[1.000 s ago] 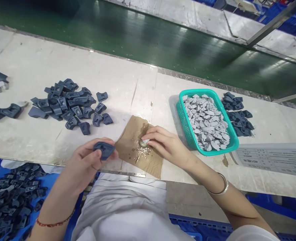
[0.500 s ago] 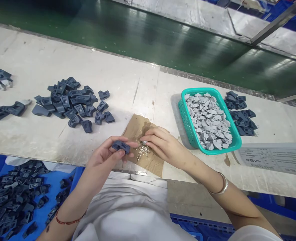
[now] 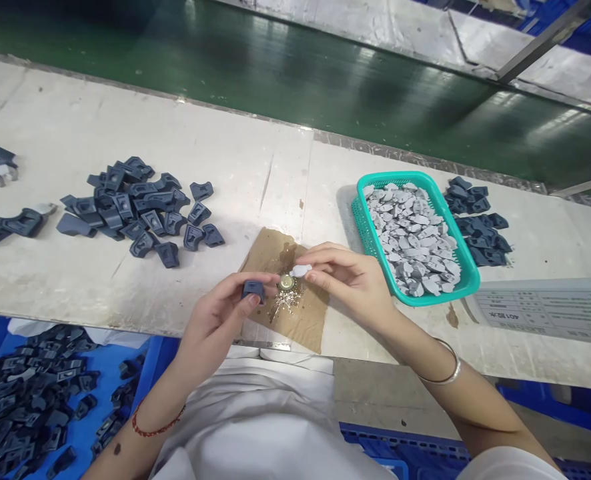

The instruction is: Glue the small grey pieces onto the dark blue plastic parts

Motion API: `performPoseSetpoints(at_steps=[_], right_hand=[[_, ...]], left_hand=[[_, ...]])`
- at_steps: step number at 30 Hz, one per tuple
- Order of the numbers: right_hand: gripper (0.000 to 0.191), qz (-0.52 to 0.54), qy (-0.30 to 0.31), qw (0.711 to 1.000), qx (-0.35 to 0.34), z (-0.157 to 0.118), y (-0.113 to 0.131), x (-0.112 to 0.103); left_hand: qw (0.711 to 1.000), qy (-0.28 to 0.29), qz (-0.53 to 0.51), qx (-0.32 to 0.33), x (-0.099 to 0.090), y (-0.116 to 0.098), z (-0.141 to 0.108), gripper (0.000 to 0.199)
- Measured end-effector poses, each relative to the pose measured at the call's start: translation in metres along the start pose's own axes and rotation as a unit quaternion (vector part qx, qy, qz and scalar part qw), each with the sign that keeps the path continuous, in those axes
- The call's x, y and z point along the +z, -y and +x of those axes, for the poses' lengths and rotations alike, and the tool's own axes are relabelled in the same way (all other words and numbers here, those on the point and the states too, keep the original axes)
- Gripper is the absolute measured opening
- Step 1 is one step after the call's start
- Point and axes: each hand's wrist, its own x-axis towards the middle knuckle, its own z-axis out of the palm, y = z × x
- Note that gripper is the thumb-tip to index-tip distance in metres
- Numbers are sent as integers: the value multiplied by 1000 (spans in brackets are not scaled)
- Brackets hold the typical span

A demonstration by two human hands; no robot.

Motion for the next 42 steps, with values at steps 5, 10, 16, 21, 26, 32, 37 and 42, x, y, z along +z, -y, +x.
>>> performPoseSetpoints(at_steps=[5, 10, 16, 21, 26, 32, 37, 42], right_hand=[[14, 1, 5, 1000, -21, -2, 4, 0], [14, -66, 48, 994, -66, -3, 6, 2], [16, -84, 77, 989, -91, -2, 9, 5], [14, -89, 90, 988, -93, -1, 8, 6], [16, -98, 106, 986, -87, -2, 7, 6], [15, -123, 130, 979, -101, -4, 8, 7], [16, -112, 132, 981, -89, -3, 7, 7], [15, -115, 106, 983, -98, -4, 8, 4]], left_hand=[[997, 71, -13, -32, 0, 2, 1, 21], [992, 114, 23, -48, -1, 3, 6, 20], [989, 126, 55, -45, -2, 3, 7, 27], [989, 128, 65, -45, -3, 4, 8, 30], [987, 130, 84, -47, -2, 3, 9, 29], [980, 148, 126, -49, -1, -2, 9, 33], [977, 160, 128, -60, -2, -2, 9, 37], [977, 138, 153, -47, 0, 10, 3, 37]])
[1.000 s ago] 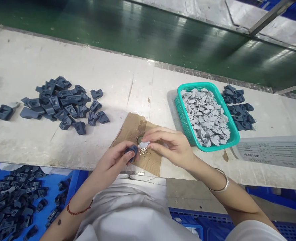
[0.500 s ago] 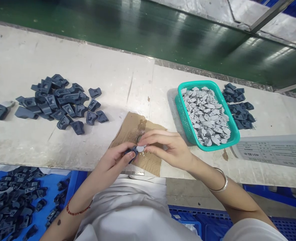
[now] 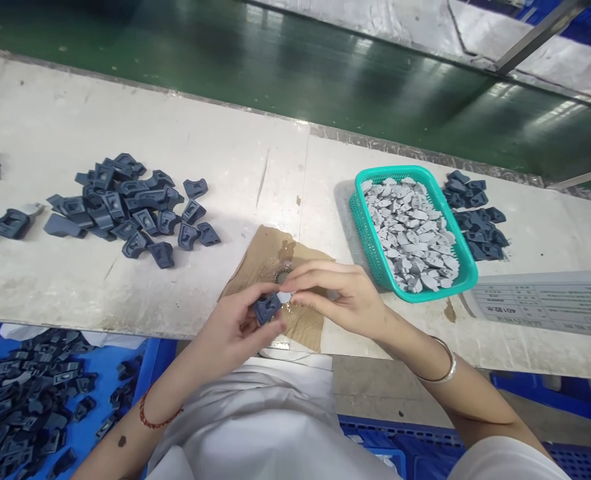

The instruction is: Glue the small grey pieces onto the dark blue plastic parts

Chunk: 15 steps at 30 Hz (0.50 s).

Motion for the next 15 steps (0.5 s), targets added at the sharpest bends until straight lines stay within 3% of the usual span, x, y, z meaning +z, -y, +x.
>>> performPoseSetpoints(at_steps=[5, 8, 15], right_hand=[[13, 10, 0, 1000, 13, -1, 3, -1], [11, 26, 24, 999, 20, -1, 3, -1], [13, -6, 44, 999, 12, 1, 13, 0]], left_hand=[[978, -96, 148, 108, 9, 5, -2, 14], [966, -95, 188, 151, 11, 3, -1, 10], [962, -97, 190, 168, 8, 6, -3, 13]])
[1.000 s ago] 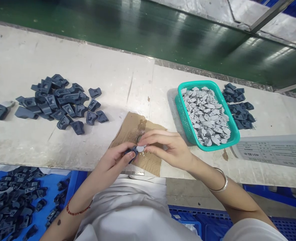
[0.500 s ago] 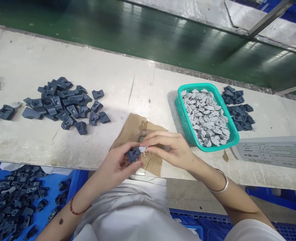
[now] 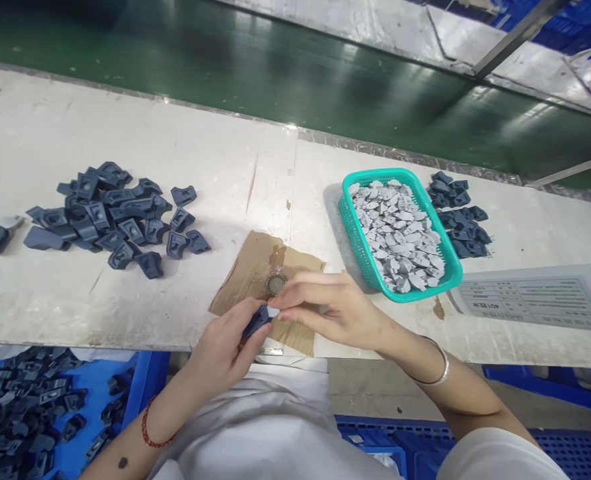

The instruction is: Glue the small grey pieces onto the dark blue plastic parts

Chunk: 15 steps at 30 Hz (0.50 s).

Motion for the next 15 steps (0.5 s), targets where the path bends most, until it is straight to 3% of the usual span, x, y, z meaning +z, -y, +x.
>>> performPoseSetpoints(at_steps=[5, 8, 11, 15], right_hand=[[14, 2, 21, 999, -36, 4, 8, -16], [13, -77, -65, 995, -13, 0, 5, -44], [14, -241, -170, 952, 84, -11, -6, -77], [20, -345, -95, 903, 239, -26, -24, -104]], left_hand=[[998, 27, -47, 40, -4, 6, -1, 21], [993, 17, -117, 15, -8, 8, -3, 19], [974, -61, -218, -29, -18, 8, -6, 20], [955, -205, -211, -44, -43, 6, -7, 39]])
